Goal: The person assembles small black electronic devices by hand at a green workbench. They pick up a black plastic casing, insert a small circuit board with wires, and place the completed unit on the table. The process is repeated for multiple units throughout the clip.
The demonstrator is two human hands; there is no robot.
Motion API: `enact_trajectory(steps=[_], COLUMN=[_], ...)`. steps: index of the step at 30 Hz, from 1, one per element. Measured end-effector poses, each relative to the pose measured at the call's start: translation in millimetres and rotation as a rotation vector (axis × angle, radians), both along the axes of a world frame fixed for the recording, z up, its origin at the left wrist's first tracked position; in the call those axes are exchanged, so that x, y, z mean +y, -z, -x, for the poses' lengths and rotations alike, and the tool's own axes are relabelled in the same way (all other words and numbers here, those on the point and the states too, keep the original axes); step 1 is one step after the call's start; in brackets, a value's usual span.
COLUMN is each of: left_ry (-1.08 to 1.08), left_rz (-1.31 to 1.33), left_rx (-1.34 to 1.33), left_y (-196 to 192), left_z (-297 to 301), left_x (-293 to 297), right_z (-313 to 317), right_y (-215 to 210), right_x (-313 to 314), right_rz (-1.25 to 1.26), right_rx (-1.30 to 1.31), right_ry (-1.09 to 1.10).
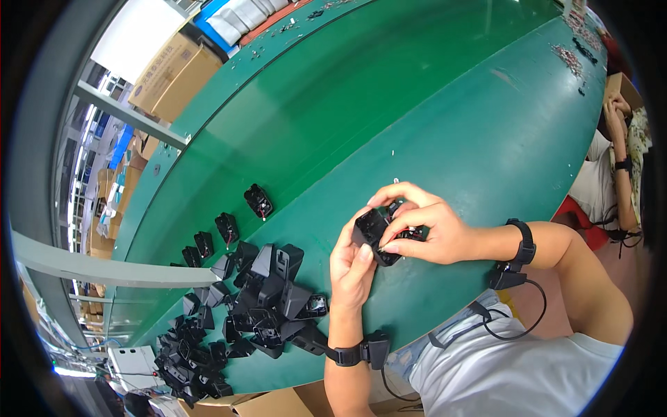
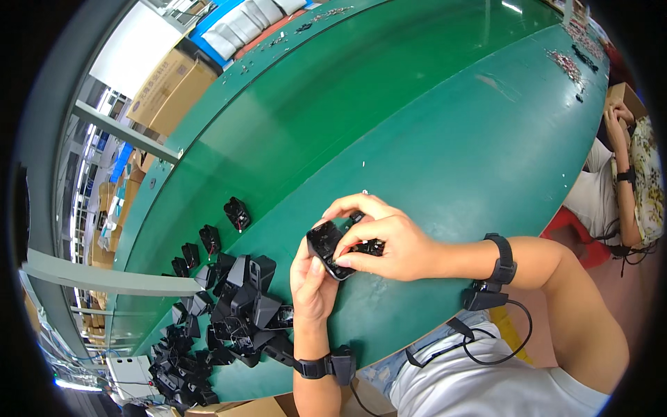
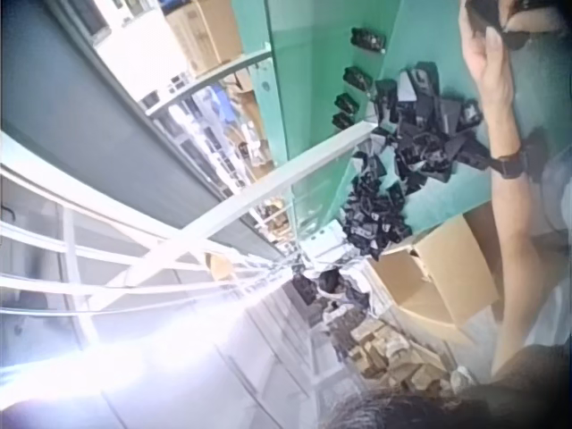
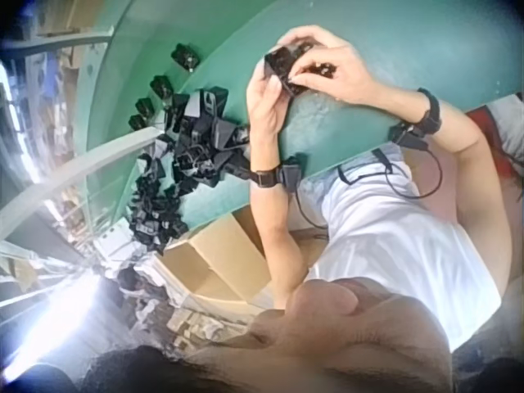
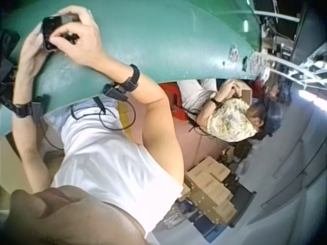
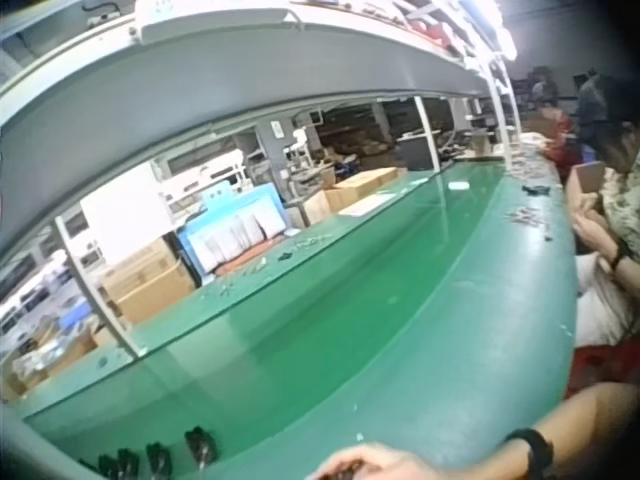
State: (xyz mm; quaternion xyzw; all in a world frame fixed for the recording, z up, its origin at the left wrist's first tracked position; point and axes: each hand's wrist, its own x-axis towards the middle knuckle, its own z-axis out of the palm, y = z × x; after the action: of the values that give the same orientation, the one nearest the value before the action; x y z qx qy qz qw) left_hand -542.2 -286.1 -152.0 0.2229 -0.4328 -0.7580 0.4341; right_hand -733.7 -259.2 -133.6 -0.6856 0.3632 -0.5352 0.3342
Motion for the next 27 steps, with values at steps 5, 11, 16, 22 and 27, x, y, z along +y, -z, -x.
enact_trajectory(steps=[5,11,16,22,27], left_ry=[-0.116,-0.161,-0.239,-0.344,-0.349], left_rz=[-0.015,0.093,0.256,0.360,0.368], left_rx=[-0.040,-0.306,-0.524,-0.635,-0.602], left_y=[-1.4,-10.0,-9.9,-16.2,-18.8], left_z=[-2.3,3.5,-1.3,3.6,1.2], left_x=[-1.7,6.7,9.2,12.8,13.6], right_z=[7.5,13.0,14.3,13.3,10.2], right_y=[-10.9,-4.8,3.1,19.4,12.9], right_x=[-7.5,-11.1,-14.6,-13.6,-11.0], right_rz=[0.039,-0.136,-0.554,-0.920,-0.908], right_rx=[0.050,0.070,-0.350,-0.754,-0.747], right_ry=[-0.123,-0.173,-0.367,-0.528,-0.557])
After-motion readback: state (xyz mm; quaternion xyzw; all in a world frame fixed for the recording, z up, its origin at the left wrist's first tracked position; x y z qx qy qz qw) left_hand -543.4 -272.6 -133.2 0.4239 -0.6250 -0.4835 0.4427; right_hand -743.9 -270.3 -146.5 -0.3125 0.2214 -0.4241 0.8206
